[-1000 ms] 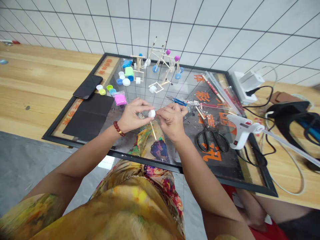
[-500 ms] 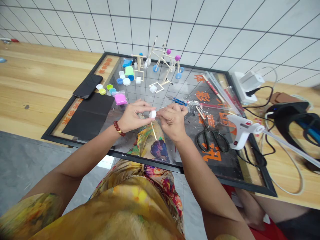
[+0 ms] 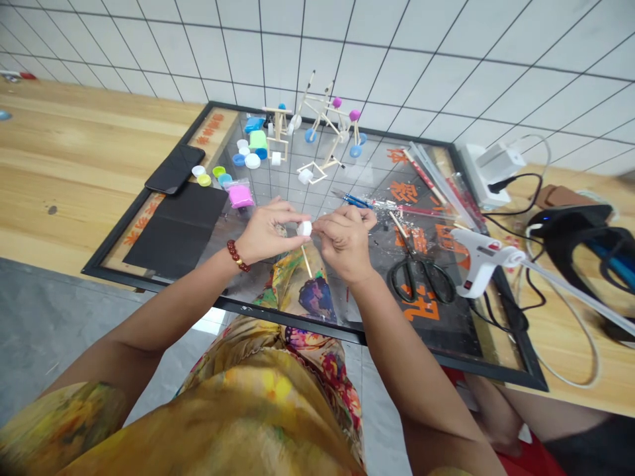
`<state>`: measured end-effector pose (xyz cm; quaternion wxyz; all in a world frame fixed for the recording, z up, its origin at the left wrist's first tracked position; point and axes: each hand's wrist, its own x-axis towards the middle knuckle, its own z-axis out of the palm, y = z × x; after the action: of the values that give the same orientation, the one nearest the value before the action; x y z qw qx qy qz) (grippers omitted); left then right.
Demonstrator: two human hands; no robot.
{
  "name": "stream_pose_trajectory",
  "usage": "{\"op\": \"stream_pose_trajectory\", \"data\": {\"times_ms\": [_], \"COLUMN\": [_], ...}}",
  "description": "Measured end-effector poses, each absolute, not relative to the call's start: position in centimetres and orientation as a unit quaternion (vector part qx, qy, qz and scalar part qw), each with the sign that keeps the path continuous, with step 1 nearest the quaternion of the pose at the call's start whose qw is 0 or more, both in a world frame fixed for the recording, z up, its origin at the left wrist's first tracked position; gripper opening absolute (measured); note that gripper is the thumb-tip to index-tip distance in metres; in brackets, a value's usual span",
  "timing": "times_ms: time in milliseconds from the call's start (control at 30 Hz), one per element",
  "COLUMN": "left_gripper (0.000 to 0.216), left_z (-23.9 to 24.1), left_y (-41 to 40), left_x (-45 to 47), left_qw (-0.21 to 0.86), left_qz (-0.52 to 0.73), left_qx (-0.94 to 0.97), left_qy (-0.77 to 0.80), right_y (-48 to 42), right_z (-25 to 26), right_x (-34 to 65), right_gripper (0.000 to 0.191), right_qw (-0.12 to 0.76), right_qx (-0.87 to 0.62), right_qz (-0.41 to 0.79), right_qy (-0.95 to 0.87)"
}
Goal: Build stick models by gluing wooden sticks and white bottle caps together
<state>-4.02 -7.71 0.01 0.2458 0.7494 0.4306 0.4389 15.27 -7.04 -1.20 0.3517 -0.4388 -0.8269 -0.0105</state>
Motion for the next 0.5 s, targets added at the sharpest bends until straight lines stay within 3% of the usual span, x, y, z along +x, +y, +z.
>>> {"op": "stream_pose_trajectory", "data": {"times_ms": [133,500], "left_gripper": [0.031,0.021], "left_z": [0.14,-0.33], "left_y": [-7.67,-7.65], "left_x": [-4.27,-3.84], "left_qw": [0.229,0.242], "left_qz": [0.417,0.446], "left_qx": [0.769,0.732], "left_qy": [0.426,0.455], "right_y": [-6.97,-7.21], "right_z": [-1.16,-1.14], "right_x": [15.28,15.18], "right_gripper": [0.021,0.023], "right_qw": [0.358,0.363], "right_qx": [-0.423,-0.438], "right_qz": [0.005,-0.017], "right_qy": [-0.832,-0.822]}}
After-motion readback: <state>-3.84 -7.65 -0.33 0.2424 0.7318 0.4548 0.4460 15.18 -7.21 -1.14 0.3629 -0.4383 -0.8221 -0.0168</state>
